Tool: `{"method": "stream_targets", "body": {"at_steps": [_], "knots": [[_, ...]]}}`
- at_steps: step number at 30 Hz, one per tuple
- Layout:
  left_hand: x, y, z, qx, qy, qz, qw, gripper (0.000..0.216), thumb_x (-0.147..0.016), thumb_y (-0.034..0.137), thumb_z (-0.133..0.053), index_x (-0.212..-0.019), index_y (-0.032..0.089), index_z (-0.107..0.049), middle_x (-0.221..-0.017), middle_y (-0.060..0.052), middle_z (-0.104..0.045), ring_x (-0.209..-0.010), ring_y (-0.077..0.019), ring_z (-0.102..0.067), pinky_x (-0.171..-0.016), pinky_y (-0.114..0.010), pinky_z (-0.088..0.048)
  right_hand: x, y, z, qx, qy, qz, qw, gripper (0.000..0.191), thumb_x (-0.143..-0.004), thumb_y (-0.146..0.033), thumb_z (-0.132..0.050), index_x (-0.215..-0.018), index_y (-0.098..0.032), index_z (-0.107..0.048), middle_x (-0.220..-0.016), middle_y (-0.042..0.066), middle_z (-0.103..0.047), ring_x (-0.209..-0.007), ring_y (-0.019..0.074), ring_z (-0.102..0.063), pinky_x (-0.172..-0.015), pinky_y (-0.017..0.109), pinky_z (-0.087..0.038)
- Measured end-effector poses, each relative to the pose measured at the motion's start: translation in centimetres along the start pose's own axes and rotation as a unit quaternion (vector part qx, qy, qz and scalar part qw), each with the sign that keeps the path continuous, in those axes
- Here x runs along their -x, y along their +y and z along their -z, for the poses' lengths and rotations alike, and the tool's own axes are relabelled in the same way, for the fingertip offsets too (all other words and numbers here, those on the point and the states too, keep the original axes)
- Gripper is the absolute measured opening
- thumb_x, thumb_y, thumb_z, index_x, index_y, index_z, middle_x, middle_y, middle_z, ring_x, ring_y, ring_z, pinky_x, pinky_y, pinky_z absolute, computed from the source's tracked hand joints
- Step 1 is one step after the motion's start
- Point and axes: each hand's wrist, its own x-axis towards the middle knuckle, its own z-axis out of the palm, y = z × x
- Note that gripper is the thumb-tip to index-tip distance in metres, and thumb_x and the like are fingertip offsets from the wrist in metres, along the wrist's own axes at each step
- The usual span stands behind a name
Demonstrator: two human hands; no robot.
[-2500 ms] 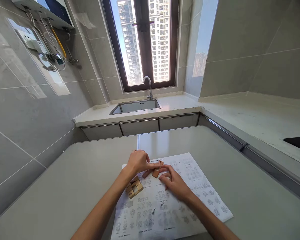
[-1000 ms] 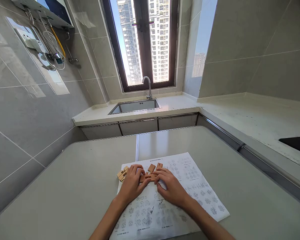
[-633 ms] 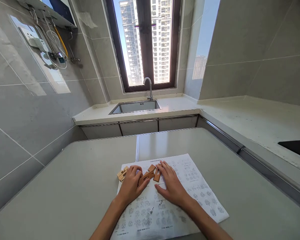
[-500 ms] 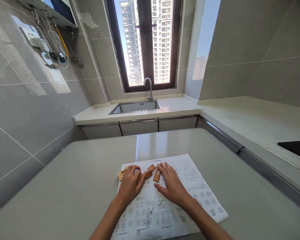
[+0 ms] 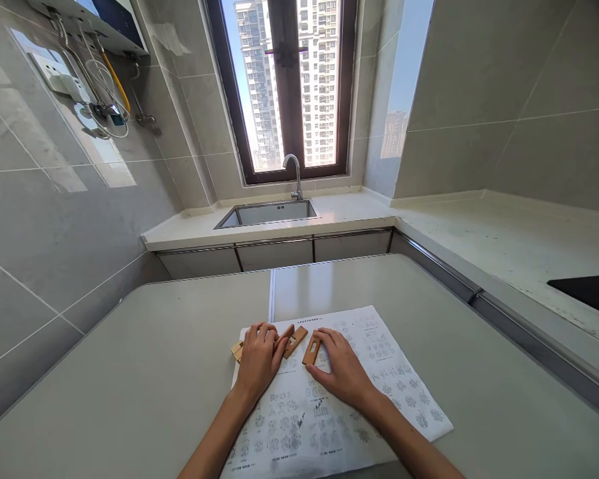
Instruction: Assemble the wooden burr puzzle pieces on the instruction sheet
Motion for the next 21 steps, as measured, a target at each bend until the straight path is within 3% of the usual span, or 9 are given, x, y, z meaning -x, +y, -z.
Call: {"method": "stream_targets", "body": {"at_steps": [3, 6, 10, 15, 19, 21], "knots": [[0.3, 0.6, 0.2, 0.063, -0.053, -0.044, 0.996, 0.020, -0.103, 0.034, -0.052, -0.090, 0.024, -0.063, -0.107, -0.008, -0.068, -0.111, -0.0302, -0.059, -0.095, -0.047, -0.050, -0.2, 0.3, 0.3, 0.003, 0.043, -0.043, 0.998, 0.048, -0.081, -0.028, -0.074, -0.125, -0.022, -0.058, -0.131, 0.014, -0.061, -0.126, 0.0341, -0.056, -0.110, 0.051, -0.046], [0.5, 1.1, 0.4, 0.112, -0.074, -0.044, 0.990, 0.020, -0.103, 0.032, -0.053, -0.088, 0.023, -0.062, -0.106, -0.007, -0.068, -0.109, -0.0281, -0.059, -0.094, -0.045, -0.051, -0.7, 0.7, 0.9, -0.017, 0.088, -0.090, 0.992, 0.037, -0.081, -0.029, -0.072, -0.115, -0.022, -0.060, -0.122, 0.013, -0.064, -0.120, 0.0336, -0.059, -0.107, 0.051, -0.048], [0.5, 1.5, 0.1, 0.152, -0.084, -0.031, 0.984, 0.022, -0.105, 0.031, -0.051, -0.088, 0.022, -0.062, -0.108, -0.008, -0.067, -0.108, -0.0266, -0.059, -0.093, -0.043, -0.051, -1.3, 1.3, 1.5, -0.125, 0.126, -0.164, 0.970, 0.037, -0.083, -0.042, -0.073, -0.113, -0.023, -0.060, -0.121, 0.011, -0.067, -0.119, 0.0326, -0.062, -0.106, 0.050, -0.050], [0.7, 1.4, -0.6, 0.158, -0.088, -0.025, 0.983, 0.021, -0.107, 0.029, -0.045, -0.103, 0.022, -0.064, -0.115, -0.009, -0.065, -0.107, -0.0258, -0.060, -0.094, -0.042, -0.050, -1.3, 0.7, 1.2, -0.283, 0.084, -0.177, 0.939, 0.045, -0.082, -0.049, -0.078, -0.115, -0.024, -0.059, -0.124, 0.010, -0.070, -0.119, 0.0311, -0.067, -0.106, 0.048, -0.053], [0.9, 1.5, -0.5, 0.162, -0.073, -0.020, 0.984, 0.018, -0.105, 0.026, -0.049, -0.117, 0.022, -0.061, -0.117, -0.009, -0.064, -0.109, -0.0266, -0.060, -0.096, -0.043, -0.050, -1.0, -0.2, 0.8, -0.323, 0.042, -0.143, 0.935, 0.045, -0.080, -0.044, -0.082, -0.113, -0.024, -0.060, -0.122, 0.010, -0.071, -0.116, 0.0304, -0.069, -0.103, 0.047, -0.056], [1.0, 1.8, -0.2, 0.160, -0.070, -0.024, 0.984, 0.015, -0.103, 0.026, -0.052, -0.114, 0.022, -0.061, -0.118, -0.010, -0.063, -0.109, -0.0265, -0.059, -0.095, -0.043, -0.050, -0.9, -0.6, 0.9, -0.341, 0.026, -0.145, 0.929, 0.046, -0.079, -0.044, -0.083, -0.113, -0.024, -0.060, -0.121, 0.010, -0.071, -0.112, 0.0302, -0.071, -0.100, 0.047, -0.058]]}}
